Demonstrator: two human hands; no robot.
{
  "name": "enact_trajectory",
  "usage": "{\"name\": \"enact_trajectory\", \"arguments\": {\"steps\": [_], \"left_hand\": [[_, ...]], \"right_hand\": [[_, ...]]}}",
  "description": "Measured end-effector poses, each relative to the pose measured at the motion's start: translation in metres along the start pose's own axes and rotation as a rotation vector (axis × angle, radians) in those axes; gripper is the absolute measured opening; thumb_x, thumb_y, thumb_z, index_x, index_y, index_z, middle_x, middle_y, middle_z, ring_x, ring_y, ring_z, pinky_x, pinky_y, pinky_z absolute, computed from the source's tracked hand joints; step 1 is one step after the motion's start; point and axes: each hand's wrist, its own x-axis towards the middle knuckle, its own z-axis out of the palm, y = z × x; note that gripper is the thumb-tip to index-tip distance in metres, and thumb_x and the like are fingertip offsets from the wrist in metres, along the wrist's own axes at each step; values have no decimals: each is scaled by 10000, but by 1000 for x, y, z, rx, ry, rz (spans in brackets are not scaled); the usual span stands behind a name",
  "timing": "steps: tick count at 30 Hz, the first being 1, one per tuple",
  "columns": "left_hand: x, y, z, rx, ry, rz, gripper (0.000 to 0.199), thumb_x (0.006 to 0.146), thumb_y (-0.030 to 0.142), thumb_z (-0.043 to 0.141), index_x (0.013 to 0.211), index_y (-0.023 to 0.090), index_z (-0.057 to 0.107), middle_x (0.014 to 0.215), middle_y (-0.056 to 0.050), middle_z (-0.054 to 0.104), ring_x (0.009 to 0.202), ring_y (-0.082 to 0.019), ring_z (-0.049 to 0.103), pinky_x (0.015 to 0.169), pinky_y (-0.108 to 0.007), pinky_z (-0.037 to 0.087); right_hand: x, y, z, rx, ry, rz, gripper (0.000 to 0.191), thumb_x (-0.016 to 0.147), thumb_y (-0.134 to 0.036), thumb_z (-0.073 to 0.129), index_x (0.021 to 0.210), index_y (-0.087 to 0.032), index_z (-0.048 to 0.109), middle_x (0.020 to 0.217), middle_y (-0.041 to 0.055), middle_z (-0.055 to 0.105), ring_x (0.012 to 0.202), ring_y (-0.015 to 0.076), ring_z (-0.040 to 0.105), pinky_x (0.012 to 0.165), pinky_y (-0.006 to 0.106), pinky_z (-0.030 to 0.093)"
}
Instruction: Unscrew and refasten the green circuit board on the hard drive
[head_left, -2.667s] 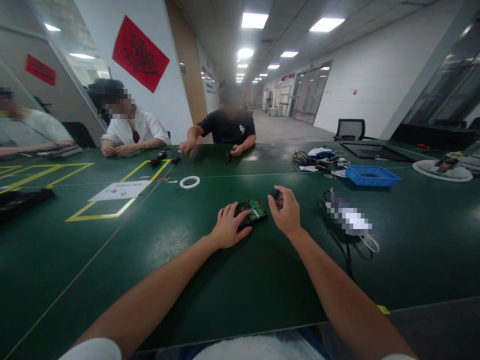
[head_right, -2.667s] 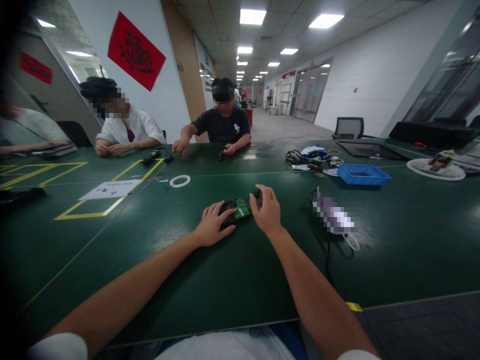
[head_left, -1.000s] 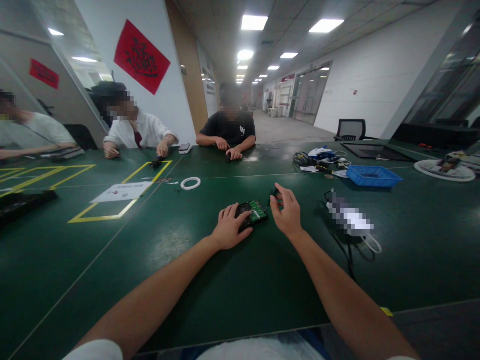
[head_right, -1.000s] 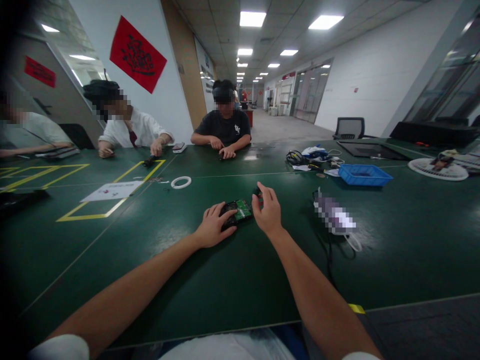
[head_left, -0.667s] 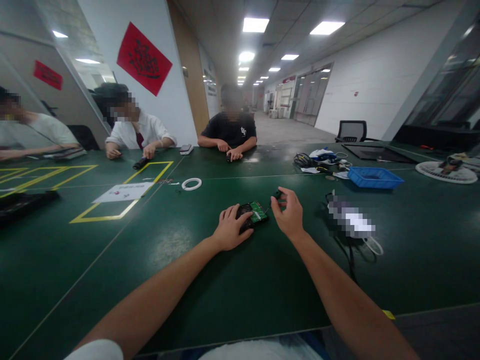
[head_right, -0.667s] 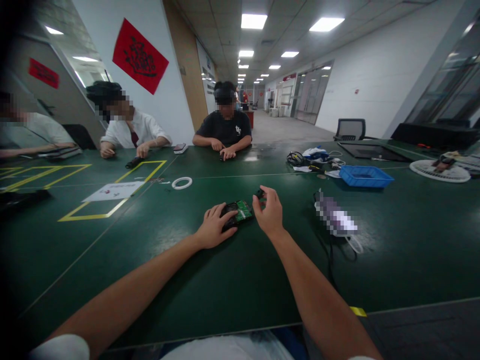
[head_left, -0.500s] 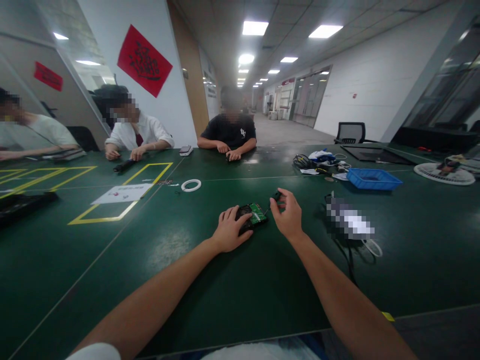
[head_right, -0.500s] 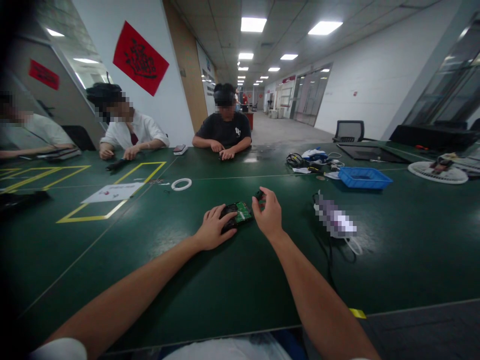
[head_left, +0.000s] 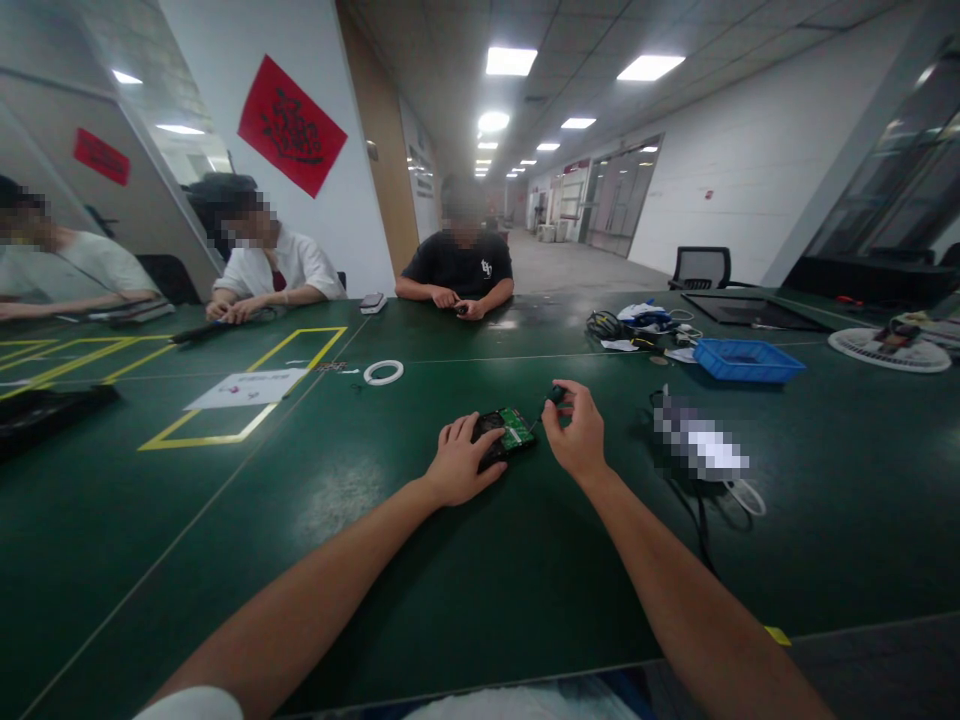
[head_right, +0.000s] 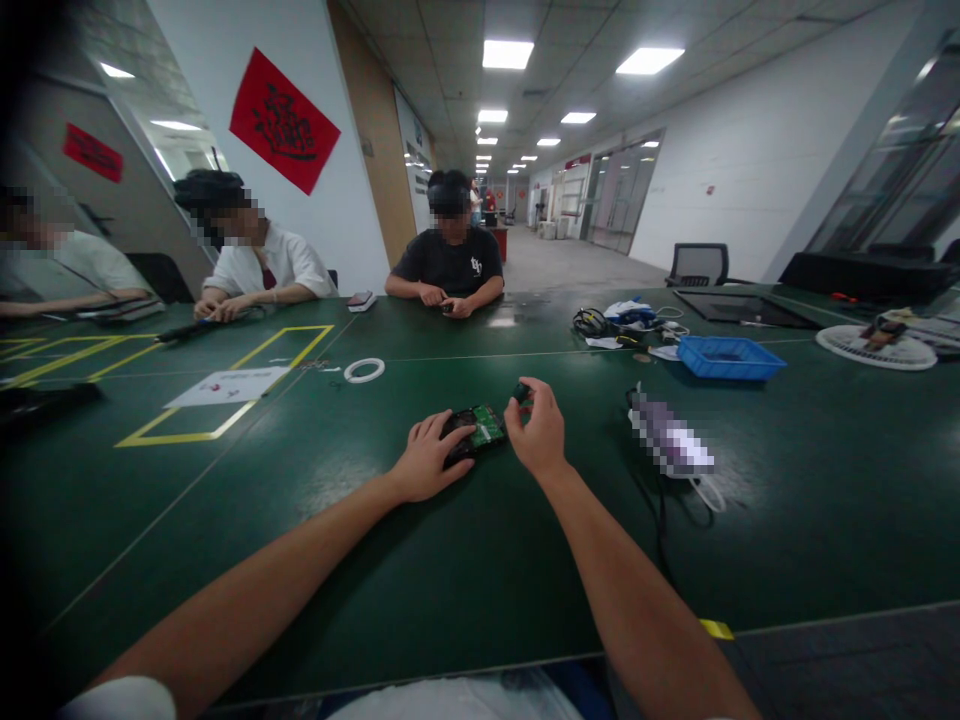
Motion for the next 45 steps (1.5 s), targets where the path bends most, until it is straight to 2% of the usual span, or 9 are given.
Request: {"name": "enact_trajectory", "arguments": {"steps": [6, 12, 19, 25, 28, 34, 41, 45], "left_hand": [[0, 0, 1, 1, -6, -10, 621, 898, 555, 628, 1474, 362, 494, 1594, -120, 318, 1438, -406, 285, 1128, -617, 251], [0, 1, 0, 10, 1, -3, 628, 905, 557, 618, 1486, 365, 478, 1584, -120, 323, 1442, -400, 281, 1131, -609, 258], [0, 0, 1, 15, -5, 2, 629, 908, 566, 608, 1488, 364, 472, 1587, -126, 311, 1443, -404, 278, 1131, -613, 257], [0, -1, 0, 4, -8, 5, 629, 907, 563, 612, 1487, 360, 477, 1595, -126, 299, 1447, -413, 265, 1131, -629, 245], [0, -1, 0, 11, -4, 4, 633, 907, 565, 612, 1490, 361, 472, 1590, -129, 304, 1444, -409, 270, 1127, -622, 253], [1, -2, 3, 15, 2, 1, 633, 900, 551, 627, 1484, 357, 481, 1595, -127, 301, 1437, -411, 278, 1125, -612, 254], [0, -1, 1, 18, 6, 7, 627, 905, 547, 622, 1484, 350, 485, 1588, -131, 313, 1441, -409, 274, 1128, -608, 256], [0, 0, 1, 22, 9, 12, 629, 906, 547, 621, 1487, 353, 480, 1583, -133, 316, 1437, -404, 283, 1128, -601, 261]], "right_hand": [[1, -1, -1, -15, 14, -7, 365, 938, -384, 605, 1260, -225, 537, 1161, 116, 630, 897, 226, 670, 686, 384, 641], [1, -6, -4, -19, -11, -35, 356, 959, -379, 586, 1275, -218, 555, 1153, 122, 578, 833, 205, 650, 748, 409, 643], [0, -4, -1, 11, -62, -27, 474, 975, -343, 535, 1428, -217, 475, 1269, 145, 584, 955, 233, 668, 800, 417, 644], [0, -2, -2, -69, -48, -30, 469, 963, -371, 561, 1407, -224, 520, 1102, 108, 606, 844, 217, 642, 797, 427, 624], [0, -4, -3, -70, -52, -28, 468, 952, -397, 588, 1387, -231, 542, 1093, 98, 585, 808, 200, 632, 781, 406, 621], [0, -4, -2, -25, -87, -17, 478, 991, -335, 501, 1455, -230, 472, 1211, 125, 580, 958, 222, 636, 820, 392, 617], [1, -6, -5, -69, -75, -28, 466, 979, -383, 541, 1423, -242, 516, 1112, 105, 588, 847, 210, 625, 799, 405, 608], [1, -7, -4, -72, -99, -36, 481, 992, -358, 508, 1458, -244, 483, 1143, 106, 582, 886, 211, 629, 815, 391, 601]]}}
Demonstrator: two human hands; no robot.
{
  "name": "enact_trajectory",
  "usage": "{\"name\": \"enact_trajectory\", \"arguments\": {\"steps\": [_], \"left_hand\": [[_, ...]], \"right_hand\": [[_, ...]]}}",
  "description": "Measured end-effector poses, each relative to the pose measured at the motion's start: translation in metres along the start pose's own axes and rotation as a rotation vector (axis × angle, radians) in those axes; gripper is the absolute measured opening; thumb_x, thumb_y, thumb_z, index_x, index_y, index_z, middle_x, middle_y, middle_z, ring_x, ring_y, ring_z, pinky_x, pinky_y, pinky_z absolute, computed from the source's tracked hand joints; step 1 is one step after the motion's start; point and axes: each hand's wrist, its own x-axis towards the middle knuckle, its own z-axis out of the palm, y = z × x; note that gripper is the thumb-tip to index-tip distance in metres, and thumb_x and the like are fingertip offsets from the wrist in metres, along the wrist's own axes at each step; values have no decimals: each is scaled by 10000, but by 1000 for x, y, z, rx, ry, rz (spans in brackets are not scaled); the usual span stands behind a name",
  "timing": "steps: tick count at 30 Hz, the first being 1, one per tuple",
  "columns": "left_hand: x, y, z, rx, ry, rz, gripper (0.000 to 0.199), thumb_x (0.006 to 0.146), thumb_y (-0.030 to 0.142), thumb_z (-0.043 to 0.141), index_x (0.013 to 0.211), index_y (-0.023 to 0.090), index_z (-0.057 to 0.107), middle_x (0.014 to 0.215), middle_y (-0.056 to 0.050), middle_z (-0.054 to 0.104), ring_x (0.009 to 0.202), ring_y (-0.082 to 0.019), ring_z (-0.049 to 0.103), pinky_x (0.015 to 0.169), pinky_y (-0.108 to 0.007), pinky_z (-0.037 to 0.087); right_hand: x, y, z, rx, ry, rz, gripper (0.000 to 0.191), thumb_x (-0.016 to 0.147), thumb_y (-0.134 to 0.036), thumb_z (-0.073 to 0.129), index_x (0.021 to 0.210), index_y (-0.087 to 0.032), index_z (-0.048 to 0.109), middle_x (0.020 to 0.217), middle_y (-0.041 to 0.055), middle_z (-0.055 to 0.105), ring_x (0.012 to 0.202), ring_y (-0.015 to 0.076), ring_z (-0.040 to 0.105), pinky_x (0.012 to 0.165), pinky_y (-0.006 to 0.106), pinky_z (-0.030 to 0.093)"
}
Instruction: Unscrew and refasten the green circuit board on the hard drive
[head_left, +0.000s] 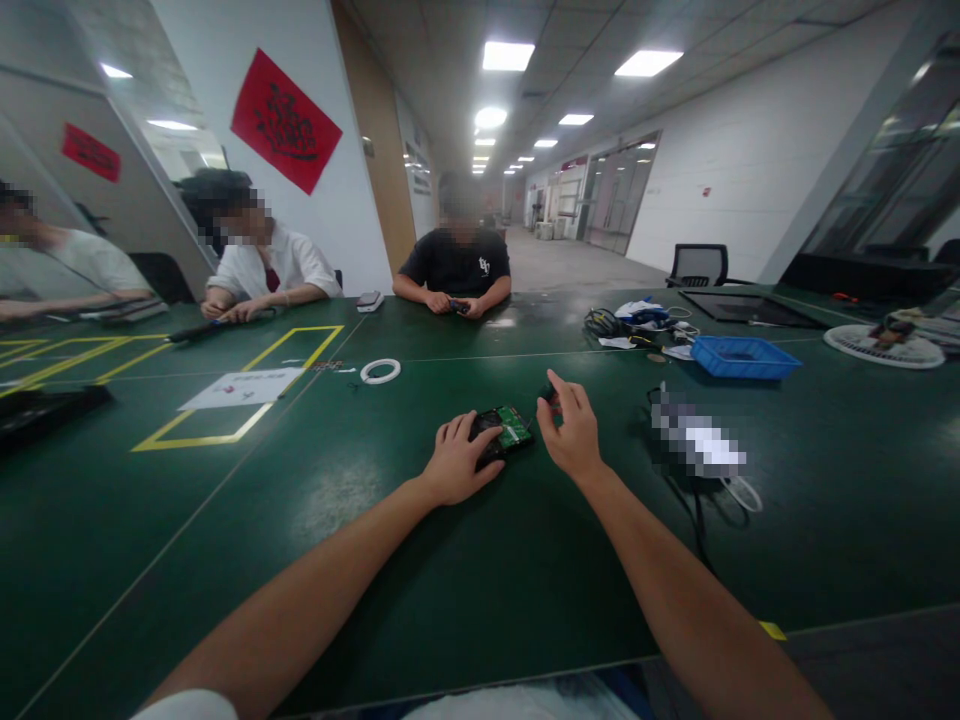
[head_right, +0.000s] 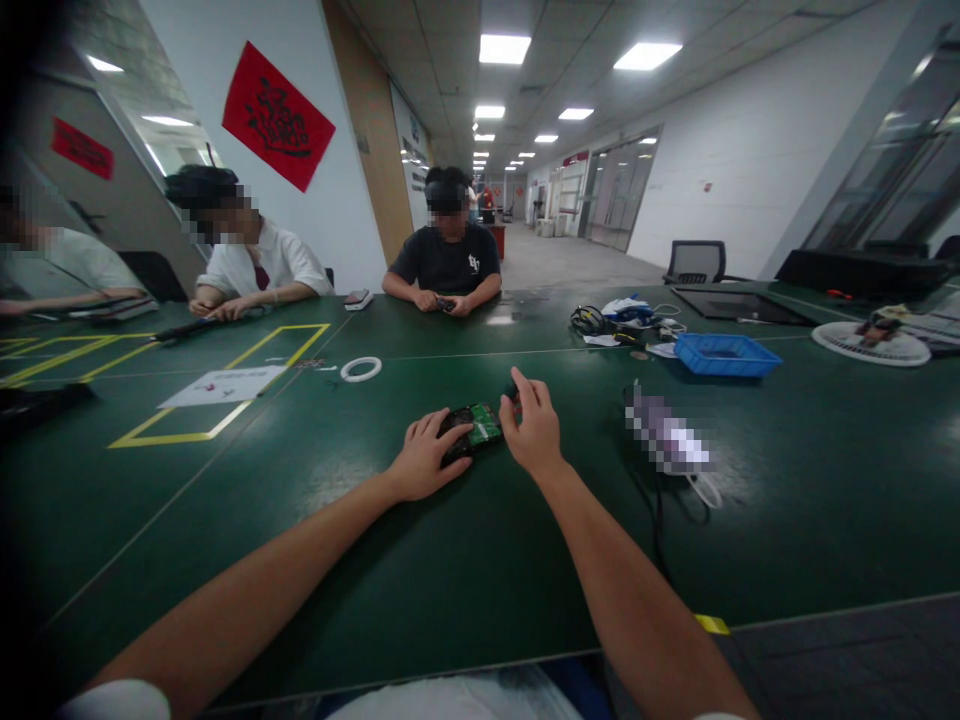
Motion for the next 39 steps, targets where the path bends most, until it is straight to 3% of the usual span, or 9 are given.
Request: {"name": "enact_trajectory", "arguments": {"steps": [4, 11, 17, 28, 35, 39], "left_hand": [[0, -1, 1, -2, -1, -5, 631, 905, 553, 619, 1488, 359, 476, 1585, -131, 311, 1436, -406, 284, 1128, -609, 258], [-1, -1, 0, 2, -6, -5, 632, 907, 566, 610, 1488, 354, 479, 1589, -130, 303, 1442, -400, 278, 1132, -607, 258], [0, -1, 1, 4, -17, -16, 640, 904, 566, 618, 1493, 366, 468, 1591, -123, 307, 1442, -405, 275, 1123, -616, 265], [-1, -1, -1, 2, -17, -13, 635, 908, 568, 608, 1493, 361, 471, 1597, -133, 294, 1442, -410, 276, 1123, -623, 261], [0, 0, -1, -10, -25, -19, 632, 907, 562, 612, 1489, 353, 478, 1598, -137, 299, 1447, -414, 271, 1127, -621, 256], [1, 0, -1, -25, -28, -23, 630, 902, 562, 619, 1482, 358, 484, 1598, -121, 312, 1446, -410, 271, 1132, -619, 249]], "right_hand": [[-1, 3, 2, 12, 8, -1, 507, 999, -346, 491, 1492, -239, 439, 1237, 133, 575, 948, 228, 639, 836, 406, 605], [0, 2, 0, -10, 25, -3, 476, 980, -378, 541, 1438, -249, 515, 1109, 100, 586, 861, 211, 629, 804, 395, 603], [0, 2, 1, 24, 6, -2, 486, 1003, -340, 480, 1477, -241, 459, 1233, 130, 586, 1009, 241, 634, 857, 413, 603], [1, -1, -2, 5, 13, 10, 378, 989, -364, 532, 1342, -227, 549, 1084, 93, 583, 789, 187, 625, 798, 405, 598], [1, 3, 2, 96, 71, 42, 353, 971, -408, 573, 1265, -215, 546, 1212, 129, 622, 961, 226, 673, 767, 384, 628], [-1, 5, 4, 91, 81, 67, 395, 943, -458, 625, 1250, -219, 555, 1136, 108, 685, 894, 228, 698, 788, 417, 628]]}}
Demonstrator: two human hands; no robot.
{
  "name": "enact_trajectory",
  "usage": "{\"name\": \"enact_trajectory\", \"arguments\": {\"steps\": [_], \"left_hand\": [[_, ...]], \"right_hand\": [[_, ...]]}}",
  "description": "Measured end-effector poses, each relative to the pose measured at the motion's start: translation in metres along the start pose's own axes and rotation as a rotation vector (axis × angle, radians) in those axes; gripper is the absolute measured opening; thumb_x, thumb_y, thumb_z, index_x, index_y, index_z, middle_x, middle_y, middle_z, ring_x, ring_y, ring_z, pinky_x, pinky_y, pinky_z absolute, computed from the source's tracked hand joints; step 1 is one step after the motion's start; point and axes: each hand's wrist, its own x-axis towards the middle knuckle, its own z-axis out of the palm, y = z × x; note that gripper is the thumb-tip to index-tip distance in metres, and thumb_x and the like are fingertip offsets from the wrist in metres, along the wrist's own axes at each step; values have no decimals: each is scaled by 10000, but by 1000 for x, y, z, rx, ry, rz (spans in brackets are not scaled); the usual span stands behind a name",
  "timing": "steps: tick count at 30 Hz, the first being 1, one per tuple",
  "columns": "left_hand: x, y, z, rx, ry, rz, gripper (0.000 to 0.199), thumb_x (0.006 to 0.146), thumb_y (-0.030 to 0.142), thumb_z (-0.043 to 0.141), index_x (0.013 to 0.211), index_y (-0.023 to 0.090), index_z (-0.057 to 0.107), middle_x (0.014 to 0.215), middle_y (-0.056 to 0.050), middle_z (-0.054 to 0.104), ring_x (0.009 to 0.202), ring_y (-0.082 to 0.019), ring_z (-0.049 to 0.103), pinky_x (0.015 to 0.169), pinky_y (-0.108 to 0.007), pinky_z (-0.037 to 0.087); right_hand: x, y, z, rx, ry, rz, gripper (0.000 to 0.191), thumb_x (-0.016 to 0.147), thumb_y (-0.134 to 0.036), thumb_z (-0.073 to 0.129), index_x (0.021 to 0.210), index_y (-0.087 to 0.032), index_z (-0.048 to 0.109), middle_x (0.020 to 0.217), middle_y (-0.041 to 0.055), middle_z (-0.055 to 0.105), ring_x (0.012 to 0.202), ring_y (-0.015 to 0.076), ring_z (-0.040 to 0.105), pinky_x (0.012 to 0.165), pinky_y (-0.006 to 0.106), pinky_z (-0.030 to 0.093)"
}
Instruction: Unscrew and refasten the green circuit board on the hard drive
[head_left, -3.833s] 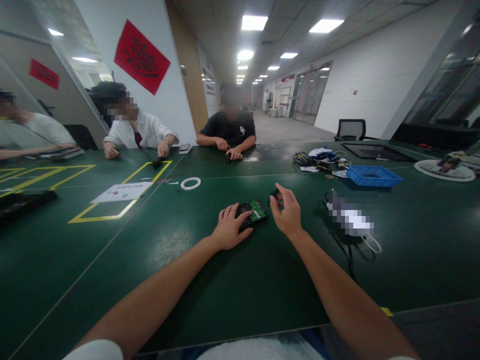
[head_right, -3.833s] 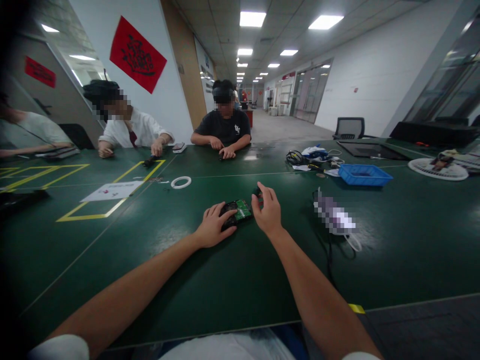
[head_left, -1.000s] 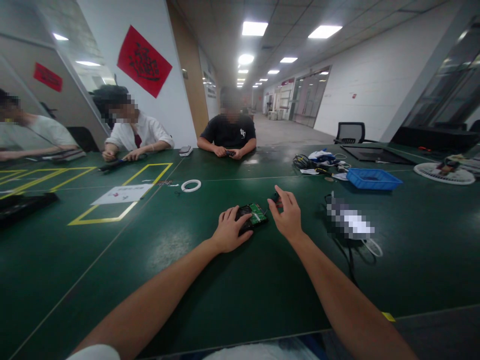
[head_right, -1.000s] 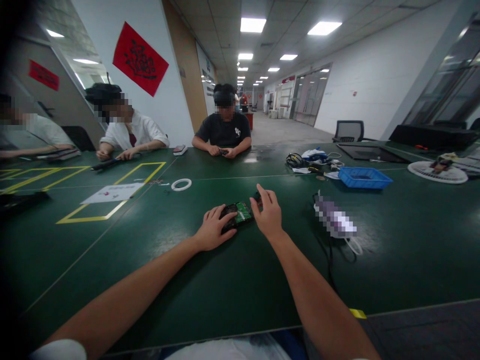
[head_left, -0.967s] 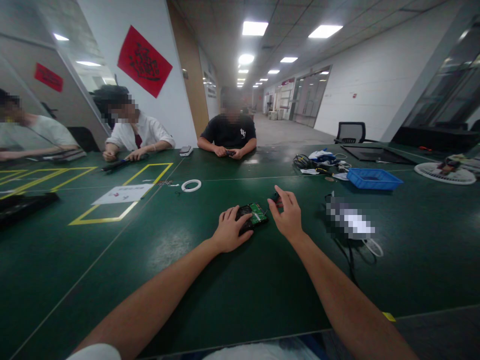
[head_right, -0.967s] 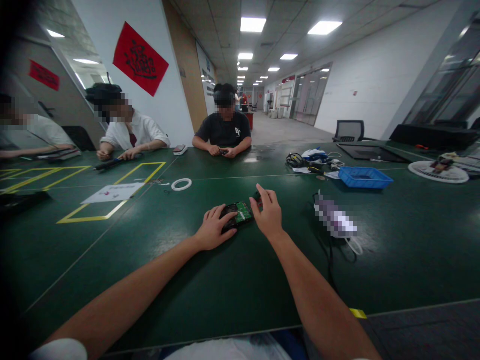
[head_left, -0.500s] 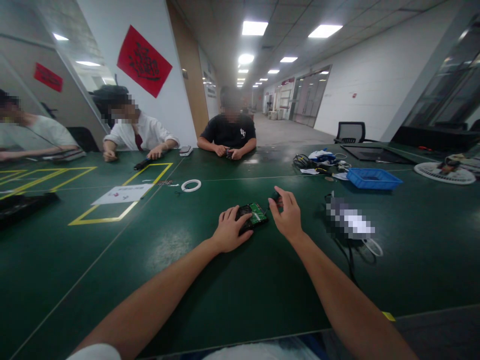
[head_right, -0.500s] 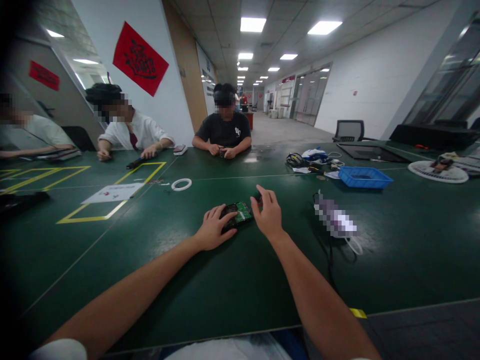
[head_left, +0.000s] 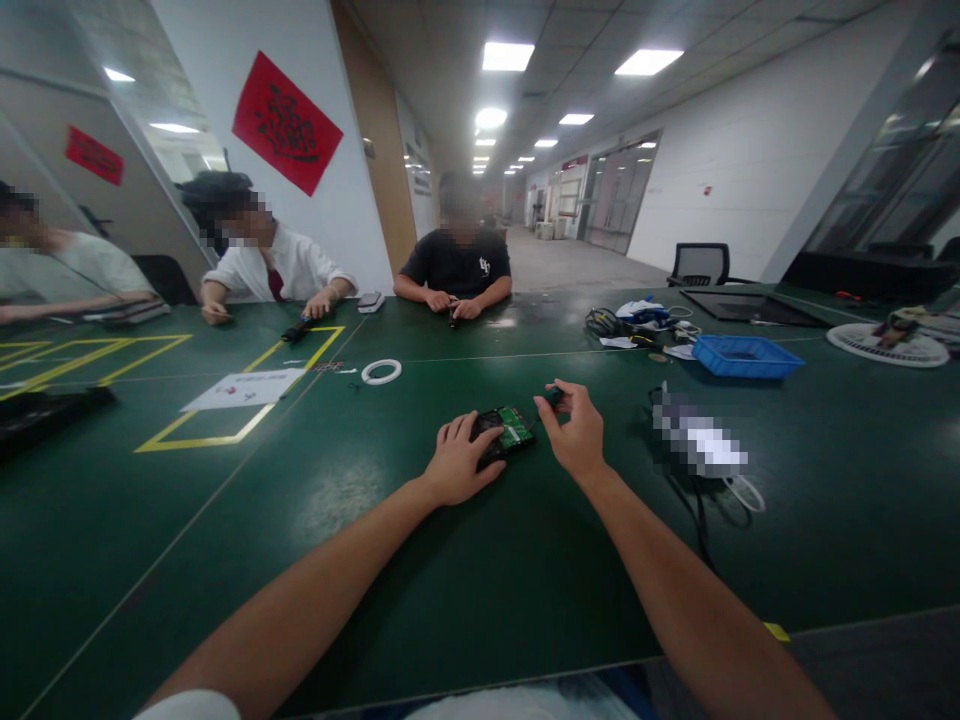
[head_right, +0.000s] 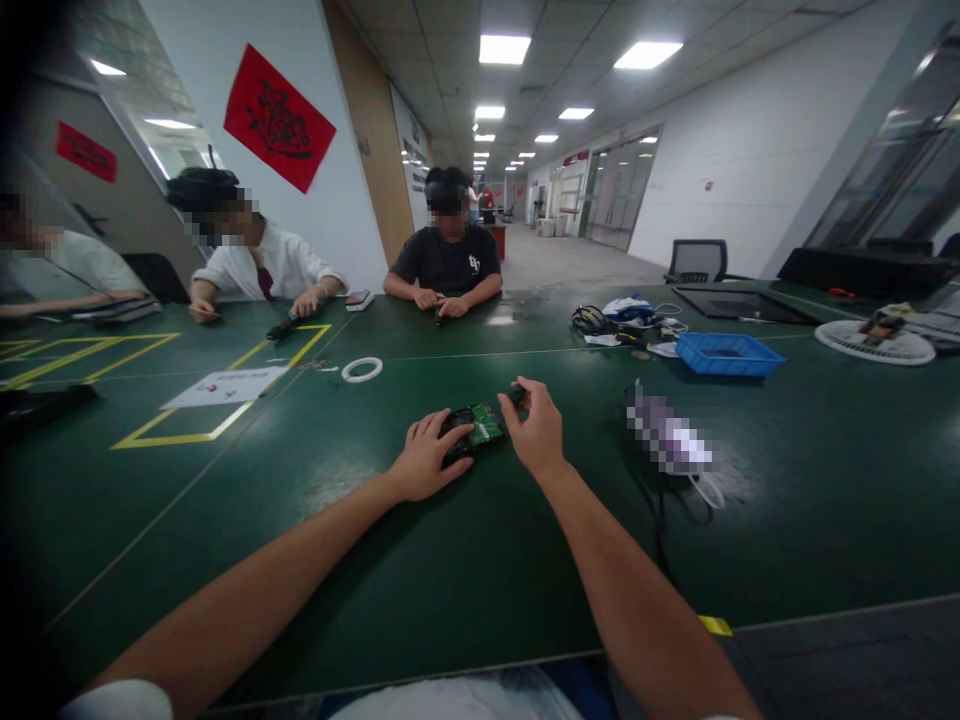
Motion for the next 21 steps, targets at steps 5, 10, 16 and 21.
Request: {"name": "enact_trajectory", "arguments": {"steps": [5, 10, 16, 21], "left_hand": [[0, 0, 1, 9, 9, 2, 628, 901, 558, 620, 1480, 355, 486, 1599, -123, 303, 1444, -413, 268, 1131, -620, 244], [0, 0, 2, 27, 17, 4, 629, 901, 550, 625, 1483, 360, 480, 1586, -124, 316, 1438, -405, 273, 1129, -614, 247], [0, 0, 2, 39, 17, 15, 631, 914, 566, 600, 1492, 350, 468, 1582, -144, 302, 1441, -401, 271, 1124, -607, 258], [-1, 1, 0, 32, 17, 14, 631, 915, 565, 599, 1494, 351, 468, 1581, -146, 302, 1439, -408, 273, 1123, -616, 258]], "right_hand": [[0, -4, -3, -38, -47, -40, 385, 987, -435, 550, 1318, -237, 562, 1137, 110, 681, 895, 229, 692, 834, 432, 616], [1, -8, -4, -50, -59, -66, 375, 1013, -369, 485, 1354, -230, 555, 1128, 112, 662, 904, 218, 679, 868, 427, 606], [0, -4, 1, 11, 53, 6, 364, 953, -416, 603, 1249, -206, 570, 1158, 120, 689, 922, 229, 708, 775, 398, 631], [-1, -6, -2, -12, 9, -4, 338, 962, -419, 597, 1240, -228, 586, 1099, 96, 684, 921, 226, 690, 796, 402, 625]]}}
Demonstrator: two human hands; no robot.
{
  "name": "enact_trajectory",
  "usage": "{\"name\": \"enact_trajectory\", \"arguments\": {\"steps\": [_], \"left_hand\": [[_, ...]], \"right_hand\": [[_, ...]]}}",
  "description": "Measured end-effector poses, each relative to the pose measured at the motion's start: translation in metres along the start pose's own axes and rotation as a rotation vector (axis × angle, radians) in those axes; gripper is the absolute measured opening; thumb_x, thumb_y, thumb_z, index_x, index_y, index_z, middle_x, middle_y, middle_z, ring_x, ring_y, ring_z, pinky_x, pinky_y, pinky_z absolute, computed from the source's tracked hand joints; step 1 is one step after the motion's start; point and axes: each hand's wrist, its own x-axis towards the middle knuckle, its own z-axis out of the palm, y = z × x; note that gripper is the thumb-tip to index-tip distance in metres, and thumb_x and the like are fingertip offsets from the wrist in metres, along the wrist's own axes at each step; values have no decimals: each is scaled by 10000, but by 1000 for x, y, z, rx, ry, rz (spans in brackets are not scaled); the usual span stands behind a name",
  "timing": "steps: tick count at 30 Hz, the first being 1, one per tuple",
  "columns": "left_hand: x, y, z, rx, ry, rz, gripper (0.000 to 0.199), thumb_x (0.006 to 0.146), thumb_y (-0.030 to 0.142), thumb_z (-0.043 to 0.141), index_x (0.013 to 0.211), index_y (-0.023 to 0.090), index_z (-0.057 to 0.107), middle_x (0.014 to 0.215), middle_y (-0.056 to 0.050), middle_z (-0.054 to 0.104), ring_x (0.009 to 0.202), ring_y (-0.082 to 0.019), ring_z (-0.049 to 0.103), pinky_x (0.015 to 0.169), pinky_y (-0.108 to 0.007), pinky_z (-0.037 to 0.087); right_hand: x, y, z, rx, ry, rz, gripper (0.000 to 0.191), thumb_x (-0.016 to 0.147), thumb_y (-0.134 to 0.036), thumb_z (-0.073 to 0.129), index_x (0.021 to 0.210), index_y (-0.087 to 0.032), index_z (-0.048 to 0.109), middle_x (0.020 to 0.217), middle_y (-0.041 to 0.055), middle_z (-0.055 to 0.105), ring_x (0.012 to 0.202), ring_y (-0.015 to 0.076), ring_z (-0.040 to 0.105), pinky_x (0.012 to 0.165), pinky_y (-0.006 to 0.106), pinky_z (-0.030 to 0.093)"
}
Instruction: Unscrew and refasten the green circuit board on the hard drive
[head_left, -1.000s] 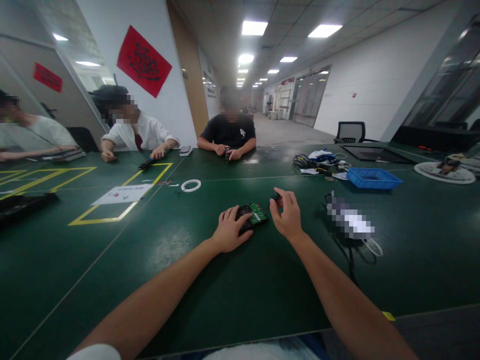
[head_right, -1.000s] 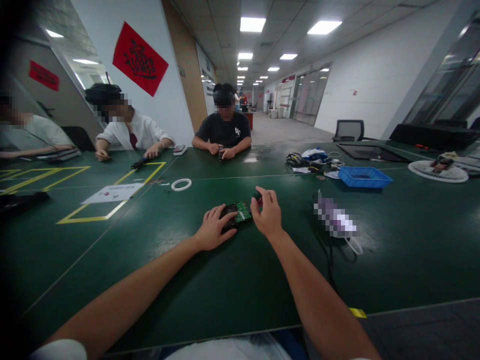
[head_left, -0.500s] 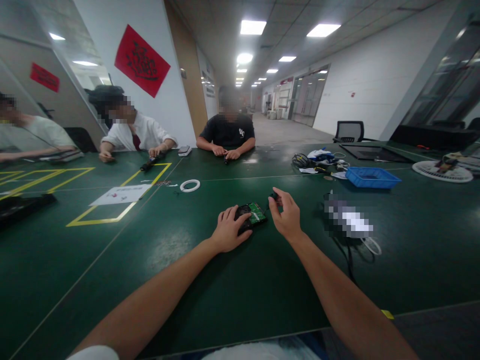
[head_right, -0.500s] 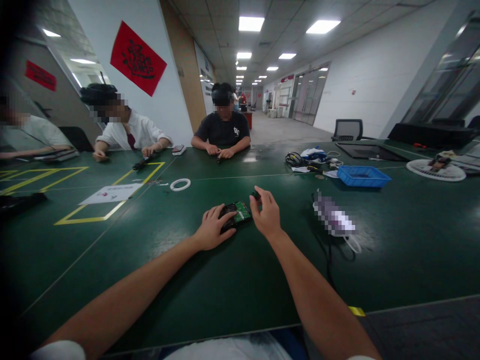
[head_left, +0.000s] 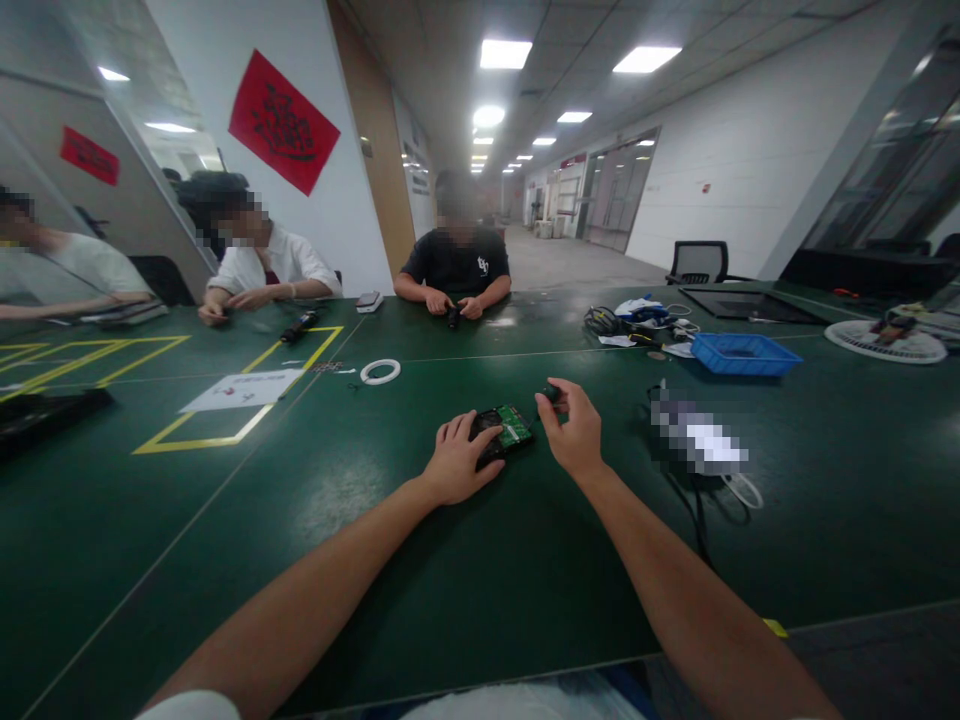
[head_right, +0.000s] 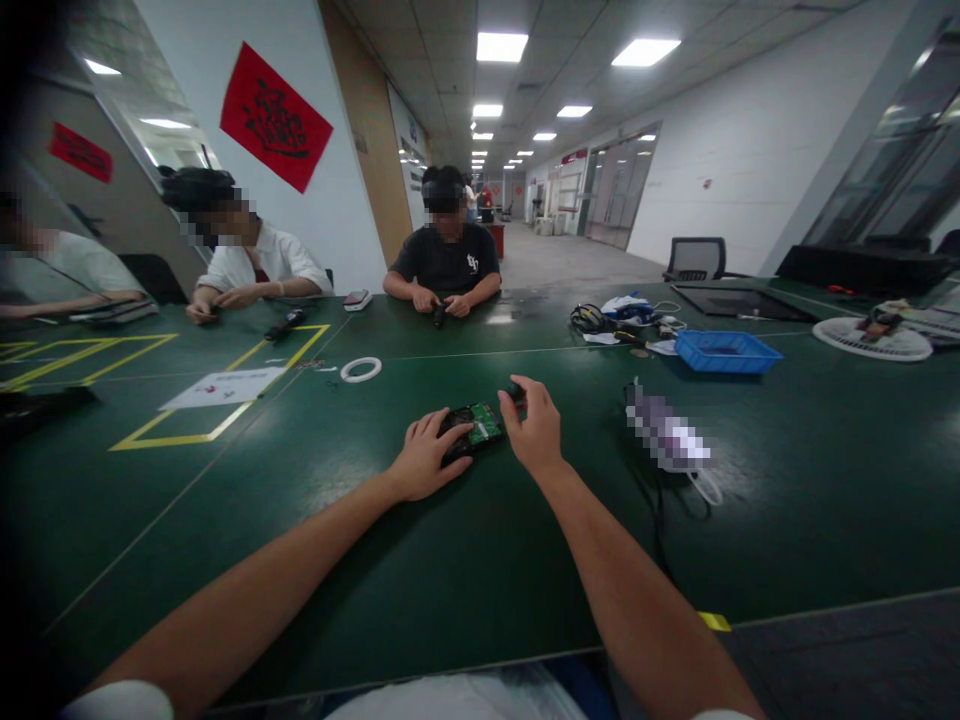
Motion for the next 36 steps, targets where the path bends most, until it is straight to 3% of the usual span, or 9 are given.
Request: {"name": "enact_trajectory", "arguments": {"steps": [4, 11, 19, 25, 32, 34, 36], "left_hand": [[0, 1, 0, -15, -5, -5, 634, 907, 562, 613, 1491, 357, 473, 1582, -128, 315, 1436, -405, 275, 1129, -616, 253], [0, -1, 1, -18, -2, -5, 640, 904, 563, 616, 1492, 360, 469, 1588, -131, 305, 1439, -408, 273, 1128, -623, 249], [0, 0, 0, -28, -6, -12, 624, 899, 549, 628, 1479, 366, 488, 1599, -115, 308, 1436, -409, 279, 1125, -621, 252], [0, 0, 0, -26, -5, -14, 634, 899, 553, 623, 1486, 364, 479, 1599, -116, 311, 1442, -411, 270, 1129, -626, 244], [1, -1, 3, -10, -10, -10, 671, 915, 587, 580, 1516, 330, 432, 1599, -138, 307, 1453, -398, 272, 1140, -610, 242], [1, -3, 5, -15, 0, -27, 728, 906, 597, 582, 1537, 285, 396, 1600, -153, 312, 1452, -391, 282, 1154, -596, 234], [1, -4, 6, -20, 3, -42, 774, 901, 610, 575, 1552, 250, 361, 1598, -161, 322, 1450, -387, 292, 1162, -584, 229]], "right_hand": [[1, -6, -3, -6, -53, -48, 322, 991, -371, 537, 1280, -242, 597, 1163, 110, 634, 985, 227, 659, 802, 382, 622], [-1, 2, 3, 81, -131, 1, 554, 944, -279, 544, 1483, -239, 422, 1286, 123, 633, 1012, 238, 690, 830, 409, 630], [-2, 4, 2, -25, -172, -13, 592, 938, -390, 595, 1494, -269, 433, 1281, 126, 621, 885, 237, 667, 819, 446, 618], [-1, 6, 1, -35, -121, -25, 585, 942, -407, 600, 1487, -270, 437, 1353, 131, 597, 994, 270, 658, 823, 459, 609], [3, 4, -6, -37, -10, 28, 533, 930, -396, 597, 1429, -239, 493, 1276, 140, 642, 915, 245, 676, 776, 422, 615], [3, 8, -4, 24, 0, 119, 509, 917, -380, 590, 1396, -227, 507, 1142, 120, 686, 827, 227, 690, 755, 420, 618], [3, 14, 1, 167, -27, 310, 474, 907, -346, 560, 1361, -223, 499, 956, 60, 698, 711, 198, 694, 684, 391, 623]]}}
